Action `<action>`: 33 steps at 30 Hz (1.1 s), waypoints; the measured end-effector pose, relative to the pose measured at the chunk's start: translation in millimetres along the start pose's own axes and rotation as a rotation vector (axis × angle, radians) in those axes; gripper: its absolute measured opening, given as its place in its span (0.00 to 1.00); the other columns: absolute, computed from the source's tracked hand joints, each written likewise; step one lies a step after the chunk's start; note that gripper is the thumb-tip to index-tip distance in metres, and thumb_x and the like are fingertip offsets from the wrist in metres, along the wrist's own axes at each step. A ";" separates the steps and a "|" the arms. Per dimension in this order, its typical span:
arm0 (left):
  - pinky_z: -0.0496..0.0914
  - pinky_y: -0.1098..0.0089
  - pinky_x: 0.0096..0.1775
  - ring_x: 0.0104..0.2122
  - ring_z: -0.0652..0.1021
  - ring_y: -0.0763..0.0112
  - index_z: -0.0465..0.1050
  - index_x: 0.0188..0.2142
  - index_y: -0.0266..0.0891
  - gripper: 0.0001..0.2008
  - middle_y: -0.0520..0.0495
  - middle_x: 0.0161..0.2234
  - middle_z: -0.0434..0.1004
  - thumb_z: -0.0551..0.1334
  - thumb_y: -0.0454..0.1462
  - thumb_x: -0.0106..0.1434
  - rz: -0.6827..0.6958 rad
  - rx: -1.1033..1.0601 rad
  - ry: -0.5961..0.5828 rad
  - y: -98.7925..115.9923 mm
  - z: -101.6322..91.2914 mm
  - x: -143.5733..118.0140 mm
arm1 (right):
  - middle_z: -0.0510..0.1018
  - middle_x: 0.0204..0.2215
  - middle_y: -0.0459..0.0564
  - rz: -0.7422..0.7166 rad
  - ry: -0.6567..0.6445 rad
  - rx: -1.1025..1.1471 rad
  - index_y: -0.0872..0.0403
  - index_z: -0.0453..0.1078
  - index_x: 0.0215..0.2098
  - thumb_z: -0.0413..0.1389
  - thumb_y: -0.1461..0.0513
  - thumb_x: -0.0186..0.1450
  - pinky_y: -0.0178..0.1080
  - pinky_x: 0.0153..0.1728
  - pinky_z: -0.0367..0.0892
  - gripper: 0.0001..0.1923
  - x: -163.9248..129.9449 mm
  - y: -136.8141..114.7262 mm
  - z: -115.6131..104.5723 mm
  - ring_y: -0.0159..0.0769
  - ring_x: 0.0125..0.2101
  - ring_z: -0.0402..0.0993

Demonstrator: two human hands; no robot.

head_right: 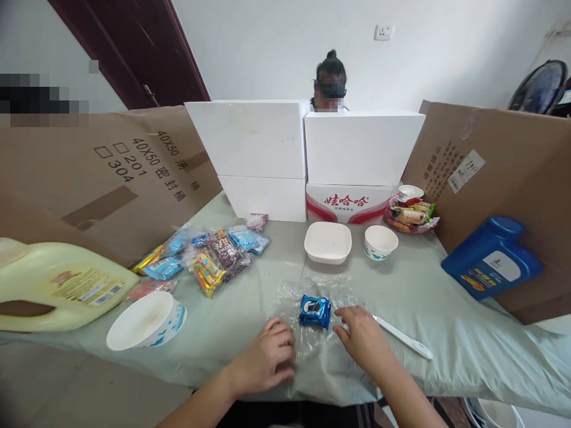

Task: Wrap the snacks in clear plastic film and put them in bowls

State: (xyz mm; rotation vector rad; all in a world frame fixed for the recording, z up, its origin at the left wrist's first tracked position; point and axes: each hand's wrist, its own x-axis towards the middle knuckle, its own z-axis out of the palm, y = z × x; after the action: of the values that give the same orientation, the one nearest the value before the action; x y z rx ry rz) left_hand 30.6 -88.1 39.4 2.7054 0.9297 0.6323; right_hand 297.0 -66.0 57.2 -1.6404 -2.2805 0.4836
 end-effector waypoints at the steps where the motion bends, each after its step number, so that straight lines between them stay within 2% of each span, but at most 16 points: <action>1: 0.65 0.59 0.46 0.35 0.73 0.65 0.72 0.29 0.43 0.09 0.49 0.29 0.72 0.64 0.45 0.60 0.008 -0.039 -0.025 2.1 0.6 -0.8 | 0.78 0.42 0.52 -0.040 0.050 0.025 0.50 0.71 0.48 0.55 0.60 0.63 0.45 0.46 0.67 0.15 3.2 -2.4 0.6 0.45 0.44 0.74; 3: 0.67 0.63 0.40 0.32 0.72 0.66 0.72 0.29 0.42 0.11 0.49 0.28 0.72 0.61 0.45 0.62 -0.033 -0.081 -0.014 3.8 3.9 3.0 | 0.74 0.48 0.54 -0.125 0.105 0.078 0.49 0.68 0.53 0.57 0.62 0.60 0.47 0.51 0.65 0.21 12.7 -9.8 6.1 0.45 0.49 0.69; 6: 0.68 0.66 0.37 0.34 0.73 0.66 0.71 0.33 0.41 0.08 0.47 0.33 0.73 0.55 0.36 0.66 -0.180 -0.066 0.091 -0.1 14.1 13.0 | 0.70 0.54 0.54 -0.200 0.031 0.087 0.46 0.63 0.59 0.59 0.66 0.57 0.49 0.54 0.63 0.32 26.9 -19.9 22.1 0.46 0.53 0.65; 9: 0.70 0.65 0.37 0.36 0.73 0.64 0.70 0.34 0.40 0.05 0.46 0.35 0.72 0.56 0.33 0.64 -0.259 -0.033 0.158 -8.0 28.5 15.0 | 0.70 0.54 0.53 -0.229 -0.045 0.062 0.45 0.64 0.59 0.55 0.70 0.55 0.49 0.53 0.63 0.34 35.8 -19.9 32.4 0.46 0.53 0.66; 12: 0.70 0.63 0.38 0.37 0.72 0.63 0.70 0.34 0.39 0.03 0.46 0.35 0.72 0.58 0.32 0.61 -0.239 -0.031 0.168 -13.7 40.1 9.7 | 0.73 0.49 0.51 -0.274 -0.034 0.173 0.46 0.66 0.56 0.52 0.71 0.54 0.44 0.51 0.65 0.32 46.6 -12.3 23.8 0.40 0.49 0.69; 15: 0.70 0.63 0.38 0.36 0.71 0.63 0.70 0.33 0.39 0.03 0.46 0.34 0.71 0.58 0.31 0.61 -0.214 -0.026 0.162 -14.9 44.0 7.0 | 0.75 0.47 0.49 -0.270 0.097 0.312 0.47 0.69 0.53 0.52 0.70 0.53 0.43 0.50 0.66 0.30 72.4 -3.7 2.7 0.39 0.47 0.71; 18: 0.70 0.63 0.38 0.36 0.70 0.64 0.70 0.33 0.39 0.03 0.45 0.34 0.70 0.58 0.31 0.61 -0.212 -0.018 0.158 -14.3 43.6 8.5 | 0.77 0.47 0.50 -0.163 0.266 0.357 0.50 0.70 0.51 0.53 0.66 0.55 0.43 0.47 0.68 0.25 114.0 6.3 -15.5 0.40 0.47 0.73; 21: 0.70 0.64 0.38 0.35 0.70 0.64 0.70 0.33 0.39 0.04 0.45 0.33 0.70 0.57 0.31 0.62 -0.205 -0.013 0.172 -14.0 43.3 8.9 | 0.74 0.51 0.56 -0.062 0.370 0.325 0.54 0.66 0.56 0.52 0.61 0.59 0.48 0.49 0.67 0.25 154.4 17.7 -26.2 0.45 0.49 0.71; 23: 0.70 0.64 0.38 0.35 0.70 0.64 0.70 0.33 0.39 0.04 0.45 0.33 0.70 0.57 0.32 0.62 -0.199 -0.011 0.187 -14.1 43.7 7.4 | 0.72 0.53 0.58 -0.044 0.403 0.286 0.56 0.64 0.57 0.54 0.59 0.60 0.52 0.52 0.64 0.27 168.2 22.9 -29.9 0.48 0.52 0.69; 26: 0.70 0.63 0.39 0.35 0.70 0.64 0.71 0.33 0.39 0.06 0.45 0.33 0.71 0.56 0.31 0.63 -0.197 -0.016 0.195 -13.8 44.0 4.4 | 0.73 0.52 0.60 -0.082 0.412 0.227 0.58 0.67 0.55 0.54 0.57 0.61 0.55 0.56 0.59 0.25 157.8 20.8 -26.7 0.50 0.54 0.66; 29: 0.70 0.61 0.43 0.38 0.72 0.63 0.72 0.34 0.38 0.06 0.44 0.35 0.72 0.56 0.32 0.63 -0.221 -0.015 0.189 -13.2 42.6 4.6 | 0.77 0.47 0.56 -0.186 0.353 0.194 0.54 0.71 0.50 0.50 0.55 0.66 0.50 0.54 0.63 0.18 116.8 7.9 -7.5 0.44 0.51 0.70; 31: 0.66 0.55 0.51 0.48 0.71 0.58 0.73 0.39 0.39 0.07 0.43 0.42 0.74 0.58 0.35 0.62 -0.242 0.011 0.160 -12.4 40.9 6.4 | 0.76 0.49 0.53 -0.305 0.241 0.144 0.50 0.71 0.51 0.50 0.55 0.66 0.47 0.56 0.62 0.17 83.8 -0.2 12.1 0.41 0.53 0.69; 33: 0.58 0.47 0.58 0.58 0.63 0.51 0.70 0.50 0.42 0.18 0.41 0.55 0.68 0.62 0.40 0.61 -0.252 0.058 0.069 -10.8 39.2 6.9 | 0.68 0.59 0.53 -0.426 0.052 -0.001 0.50 0.64 0.59 0.52 0.52 0.66 0.54 0.60 0.53 0.25 53.8 -3.1 31.4 0.46 0.61 0.59</action>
State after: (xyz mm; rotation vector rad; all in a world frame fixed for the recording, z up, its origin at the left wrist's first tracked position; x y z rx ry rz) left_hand 47.7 -77.7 3.4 2.5687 1.2980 0.6580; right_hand 264.5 -18.9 32.3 -1.1012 -2.4918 0.3306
